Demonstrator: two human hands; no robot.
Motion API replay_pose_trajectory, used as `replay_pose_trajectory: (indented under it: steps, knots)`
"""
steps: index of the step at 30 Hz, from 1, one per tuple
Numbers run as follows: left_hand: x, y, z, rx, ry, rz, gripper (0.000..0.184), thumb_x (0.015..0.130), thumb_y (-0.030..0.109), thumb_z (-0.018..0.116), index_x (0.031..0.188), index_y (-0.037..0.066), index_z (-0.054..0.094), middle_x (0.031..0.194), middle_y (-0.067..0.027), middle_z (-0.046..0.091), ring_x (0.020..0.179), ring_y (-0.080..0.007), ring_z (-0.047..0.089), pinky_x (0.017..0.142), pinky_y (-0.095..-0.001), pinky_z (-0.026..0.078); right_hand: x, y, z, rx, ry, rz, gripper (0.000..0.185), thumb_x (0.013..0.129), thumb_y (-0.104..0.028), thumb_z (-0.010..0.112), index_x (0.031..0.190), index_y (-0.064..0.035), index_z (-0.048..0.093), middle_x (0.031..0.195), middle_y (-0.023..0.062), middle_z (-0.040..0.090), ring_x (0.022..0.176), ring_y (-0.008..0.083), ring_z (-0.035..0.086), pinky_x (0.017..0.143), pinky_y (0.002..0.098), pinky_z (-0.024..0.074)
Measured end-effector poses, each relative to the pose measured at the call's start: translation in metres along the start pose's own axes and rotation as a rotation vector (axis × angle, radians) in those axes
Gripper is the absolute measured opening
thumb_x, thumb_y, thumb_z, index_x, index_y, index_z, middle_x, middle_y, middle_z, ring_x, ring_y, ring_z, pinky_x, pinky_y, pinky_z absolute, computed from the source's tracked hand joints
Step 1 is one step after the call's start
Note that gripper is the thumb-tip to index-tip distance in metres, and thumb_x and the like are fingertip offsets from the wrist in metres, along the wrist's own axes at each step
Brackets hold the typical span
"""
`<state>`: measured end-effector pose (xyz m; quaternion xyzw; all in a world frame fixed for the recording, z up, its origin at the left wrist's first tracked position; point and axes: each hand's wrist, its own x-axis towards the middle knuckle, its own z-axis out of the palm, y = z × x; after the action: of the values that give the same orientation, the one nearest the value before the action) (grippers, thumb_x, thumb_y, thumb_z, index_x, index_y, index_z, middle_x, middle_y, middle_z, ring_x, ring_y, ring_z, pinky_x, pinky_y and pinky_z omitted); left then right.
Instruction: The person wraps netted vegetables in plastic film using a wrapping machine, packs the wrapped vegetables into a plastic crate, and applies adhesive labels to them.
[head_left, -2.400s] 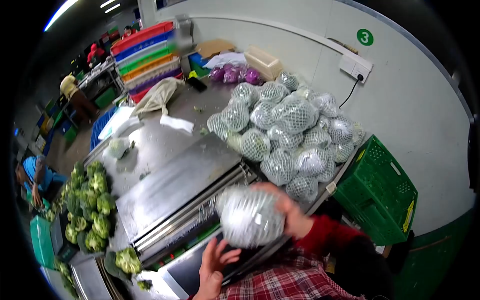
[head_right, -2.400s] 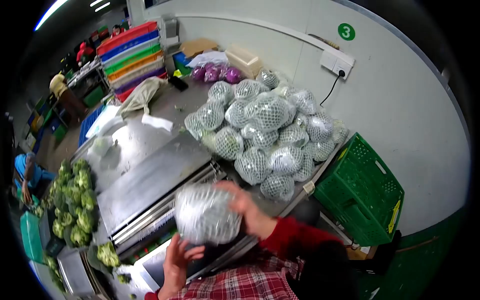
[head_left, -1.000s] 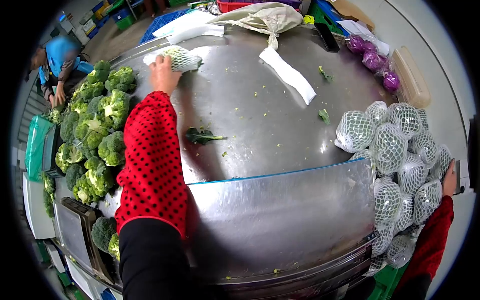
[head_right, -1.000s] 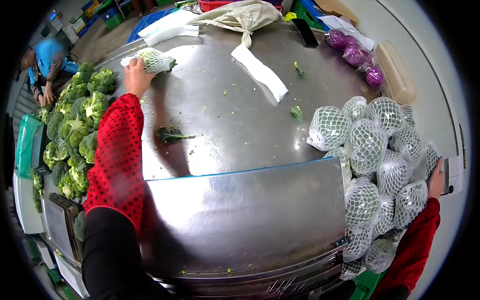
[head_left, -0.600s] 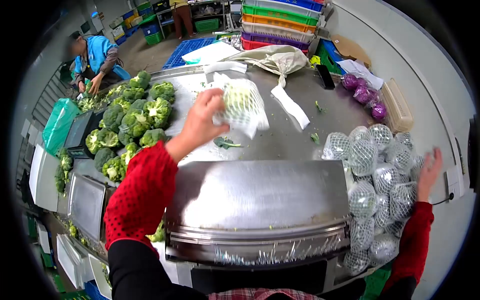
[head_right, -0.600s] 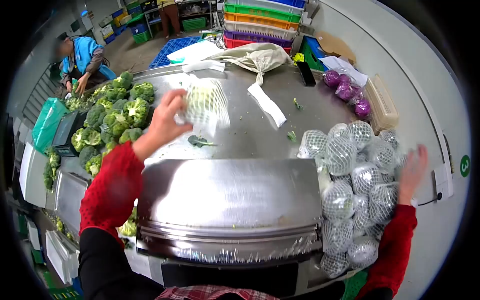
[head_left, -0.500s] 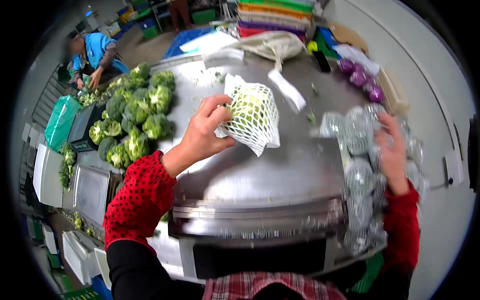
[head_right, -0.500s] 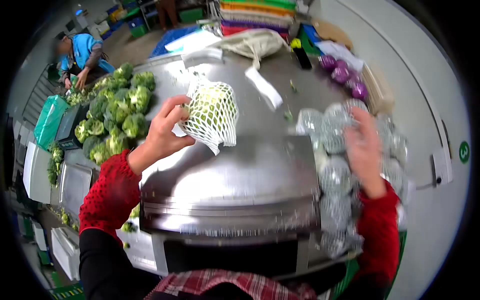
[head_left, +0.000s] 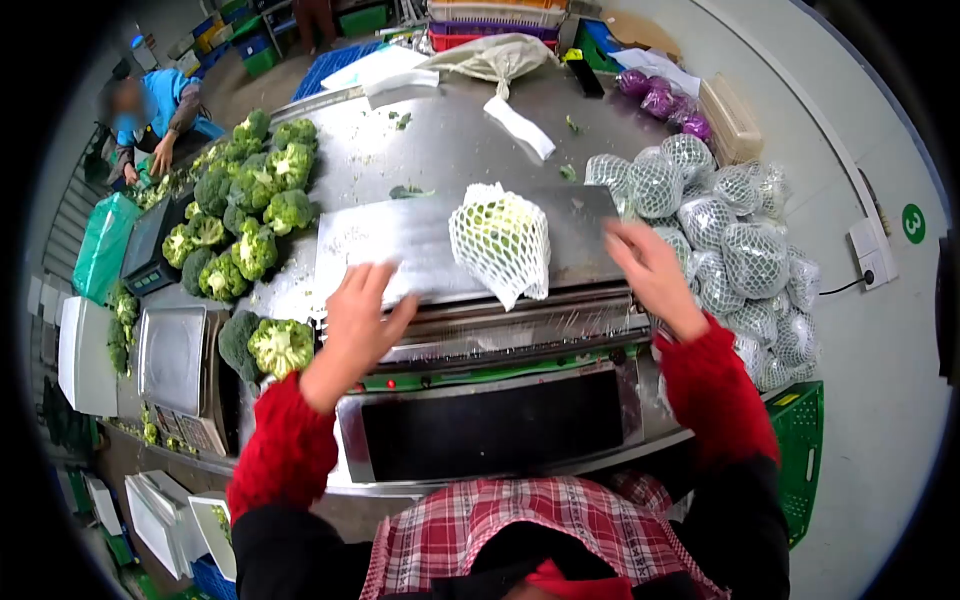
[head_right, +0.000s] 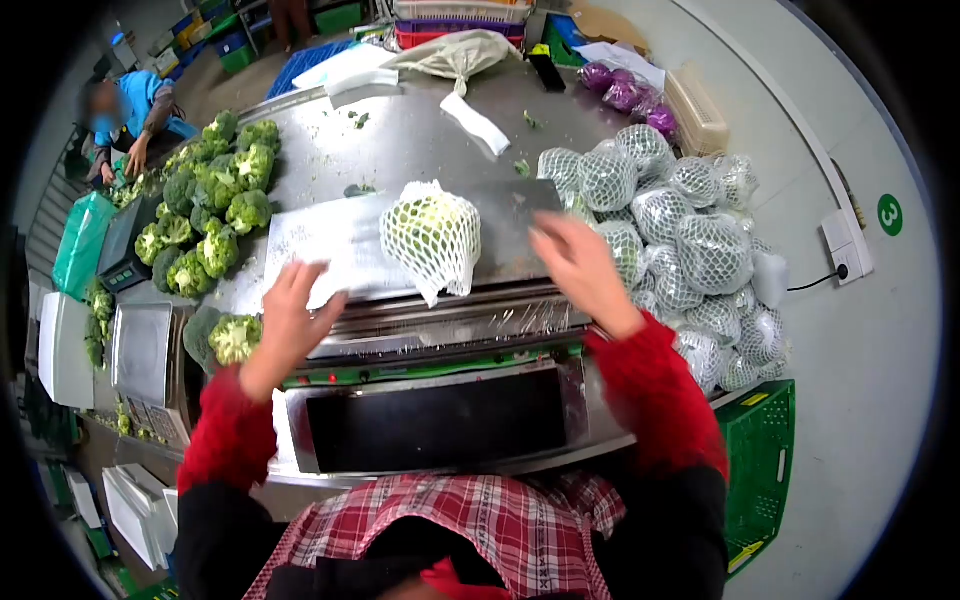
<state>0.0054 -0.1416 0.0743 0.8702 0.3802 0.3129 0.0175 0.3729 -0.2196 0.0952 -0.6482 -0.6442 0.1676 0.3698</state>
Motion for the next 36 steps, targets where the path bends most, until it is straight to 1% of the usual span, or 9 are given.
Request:
replay_pose_trajectory:
  steps: [3, 8, 14, 18, 21, 24, 26, 30, 36]
  knots:
    - [-0.048, 0.002, -0.009, 0.291, -0.214, -0.162, 0.046, 0.078, 0.043, 0.073, 0.051, 0.006, 0.064, 0.041, -0.0118, 0.049, 0.038, -0.0304, 0.053, 0.044, -0.0410, 0.044, -0.044, 0.021, -0.023, -0.465, -0.154, 0.360, 0.051, 0.083, -0.052, 0.062, 0.070, -0.0035, 0.070, 0.063, 0.0172, 0.064, 0.063, 0.0362, 0.064, 0.061, 0.0434, 0.0497]
    - [-0.026, 0.018, 0.022, -0.076, -0.572, -0.428, 0.048, 0.083, 0.048, 0.063, 0.064, 0.005, 0.070, 0.057, -0.0188, 0.059, 0.056, -0.0334, 0.062, 0.055, -0.0423, 0.049, -0.048, 0.024, 0.013, -0.674, -0.371, 0.276, 0.048, 0.081, -0.046, 0.065, 0.070, 0.0012, 0.068, 0.064, 0.0190, 0.063, 0.065, 0.0373, 0.063, 0.059, 0.0428, 0.0491]
    - [-0.049, 0.041, -0.063, -1.119, -0.746, -0.974, 0.026, 0.090, 0.015, 0.052, 0.067, 0.005, 0.049, 0.053, -0.0117, 0.055, 0.047, -0.0253, 0.057, 0.046, -0.0343, 0.049, -0.101, -0.021, -0.034, 0.648, -0.445, 0.753, 0.025, 0.097, -0.018, 0.045, 0.078, -0.0026, 0.050, 0.066, 0.0132, 0.064, 0.044, 0.0133, 0.053, 0.044, 0.0259, 0.0425]
    - [0.028, 0.071, -0.094, -1.725, -0.042, -0.490, 0.046, 0.098, 0.040, 0.043, 0.073, 0.004, 0.059, 0.067, -0.0173, 0.063, 0.052, -0.0272, 0.059, 0.055, -0.0375, 0.055, -0.042, -0.051, -0.049, 1.341, -0.138, -0.206, 0.030, 0.097, -0.022, 0.045, 0.073, -0.0041, 0.053, 0.062, 0.0152, 0.059, 0.041, 0.0185, 0.054, 0.036, 0.0280, 0.0448]
    - [0.119, 0.041, -0.020, -1.167, 0.405, -0.317, 0.034, 0.099, 0.037, 0.049, 0.097, 0.004, 0.059, 0.096, -0.0184, 0.066, 0.093, -0.0247, 0.063, 0.088, -0.0406, 0.049, 0.062, -0.070, -0.019, 1.518, 0.376, 0.121, 0.023, 0.095, -0.016, 0.045, 0.081, -0.0001, 0.055, 0.088, 0.0209, 0.066, 0.081, 0.0272, 0.066, 0.078, 0.0380, 0.0548]
    - [0.118, -0.051, 0.090, -0.500, -0.286, -0.537, 0.009, 0.097, 0.010, 0.049, 0.100, 0.002, 0.050, 0.116, -0.0173, 0.066, 0.094, -0.0159, 0.060, 0.080, -0.0302, 0.048, 0.099, 0.029, 0.063, 0.692, 0.119, 0.152, 0.020, 0.095, -0.012, 0.050, 0.096, 0.0053, 0.059, 0.101, 0.0149, 0.067, 0.095, 0.0202, 0.064, 0.091, 0.0325, 0.0481]
    - [0.087, -0.057, 0.128, -1.096, -0.155, -0.538, 0.032, 0.091, -0.004, 0.051, 0.121, 0.005, 0.045, 0.118, -0.0168, 0.065, 0.093, -0.0182, 0.064, 0.079, -0.0322, 0.052, 0.090, 0.064, 0.099, 1.035, -0.029, 0.409, 0.017, 0.096, -0.006, 0.050, 0.107, 0.0028, 0.060, 0.103, 0.0084, 0.067, 0.097, 0.0120, 0.061, 0.088, 0.0267, 0.0479]
    - [0.064, -0.027, 0.083, -0.719, -0.370, -0.212, 0.080, 0.075, -0.018, 0.057, 0.145, 0.015, 0.035, 0.125, -0.0221, 0.059, 0.112, -0.0348, 0.062, 0.087, -0.0370, 0.054, 0.067, 0.044, 0.081, 0.859, -0.125, 0.241, 0.029, 0.093, 0.003, 0.049, 0.121, -0.0004, 0.056, 0.124, 0.0072, 0.058, 0.117, 0.0150, 0.055, 0.096, 0.0289, 0.0460]
    - [0.103, -0.028, 0.084, -0.183, 0.049, 0.545, 0.070, 0.060, -0.008, 0.067, 0.127, 0.003, 0.053, 0.119, -0.0180, 0.063, 0.102, -0.0362, 0.065, 0.087, -0.0384, 0.055, 0.072, 0.035, 0.075, 0.006, -0.112, -0.391, 0.055, 0.072, 0.007, 0.059, 0.125, -0.0061, 0.054, 0.117, 0.0150, 0.060, 0.110, 0.0360, 0.055, 0.093, 0.0400, 0.0468]
